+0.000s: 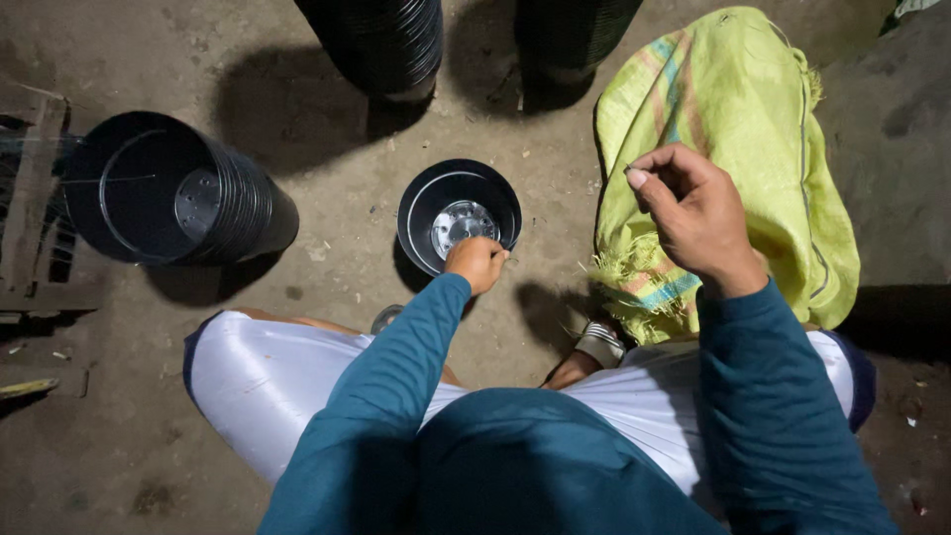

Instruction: The person sits on the floor and assembles black plastic buckets by inserting metal wire handles into the rim holes. They repeatedly pick up buckets, thread the wire through the holes, and secure the handles. The person also briefly handles a sack and sharpens a small blade on a stone.

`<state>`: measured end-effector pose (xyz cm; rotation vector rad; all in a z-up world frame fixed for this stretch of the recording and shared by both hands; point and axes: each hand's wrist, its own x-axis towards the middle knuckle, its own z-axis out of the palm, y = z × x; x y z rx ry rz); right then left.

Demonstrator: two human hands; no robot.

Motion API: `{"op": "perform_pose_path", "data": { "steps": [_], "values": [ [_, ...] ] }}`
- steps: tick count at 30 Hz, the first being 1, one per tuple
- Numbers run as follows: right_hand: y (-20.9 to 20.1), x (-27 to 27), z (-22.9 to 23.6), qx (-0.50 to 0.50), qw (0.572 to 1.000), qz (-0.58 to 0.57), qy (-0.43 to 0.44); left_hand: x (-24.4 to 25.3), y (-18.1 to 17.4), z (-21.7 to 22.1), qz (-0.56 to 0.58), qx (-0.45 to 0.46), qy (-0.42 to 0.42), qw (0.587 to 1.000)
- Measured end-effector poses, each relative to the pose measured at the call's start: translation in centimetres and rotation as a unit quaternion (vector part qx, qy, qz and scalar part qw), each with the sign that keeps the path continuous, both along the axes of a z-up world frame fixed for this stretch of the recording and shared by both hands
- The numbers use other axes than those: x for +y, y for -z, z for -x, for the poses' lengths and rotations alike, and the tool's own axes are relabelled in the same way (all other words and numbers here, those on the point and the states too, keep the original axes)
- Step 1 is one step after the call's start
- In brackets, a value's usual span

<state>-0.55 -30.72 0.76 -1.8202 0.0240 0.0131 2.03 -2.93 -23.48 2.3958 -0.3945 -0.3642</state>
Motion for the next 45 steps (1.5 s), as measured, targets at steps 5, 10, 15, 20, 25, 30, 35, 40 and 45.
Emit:
{"op": "perform_pose_path", "data": {
  "steps": [5, 10, 15, 20, 25, 30, 35, 40, 45],
  "values": [
    [0.9, 0.9, 0.1, 0.002, 0.999, 0.032, -0.016, -0.8, 0.5, 1.1, -0.109, -0.115, 0.037, 0.987],
    [1.9, 2.5, 0.4, -0.01, 0.995, 0.095, -0.031, -0.8, -2.3, 1.4, -0.121, -0.211, 0.04, 0.969],
    [2.5, 5.0, 1.0, -0.002, 0.973, 0.231, -0.017, 1.3, -9.6, 0.5, 0.053, -0.266, -0.091, 0.958],
    [2.2, 8.5, 1.4, -0.195, 0.963, 0.179, -0.044, 2.4, -16.1, -0.1, 0.145, -0.262, -0.133, 0.945],
    [1.7, 10.3, 1.6, -0.145, 0.969, 0.199, -0.022, 2.2, -18.6, 1.1, 0.218, -0.17, -0.112, 0.955],
    [1.6, 10.8, 1.6, -0.191, 0.962, 0.19, -0.044, 1.7, -19.3, 1.7, 0.211, -0.178, -0.097, 0.956],
    [2.0, 10.8, 1.7, -0.203, 0.96, 0.186, -0.048, 1.9, -19.2, 1.8, 0.21, -0.19, -0.084, 0.956],
    [2.2, 10.7, 1.8, -0.18, 0.963, 0.194, -0.043, 1.8, -19.1, 1.8, 0.199, -0.195, -0.069, 0.958],
    [2.5, 10.9, 2.0, -0.131, 0.965, 0.226, -0.02, 1.6, -19.2, 1.7, 0.175, -0.227, -0.045, 0.957]
  ]
}}
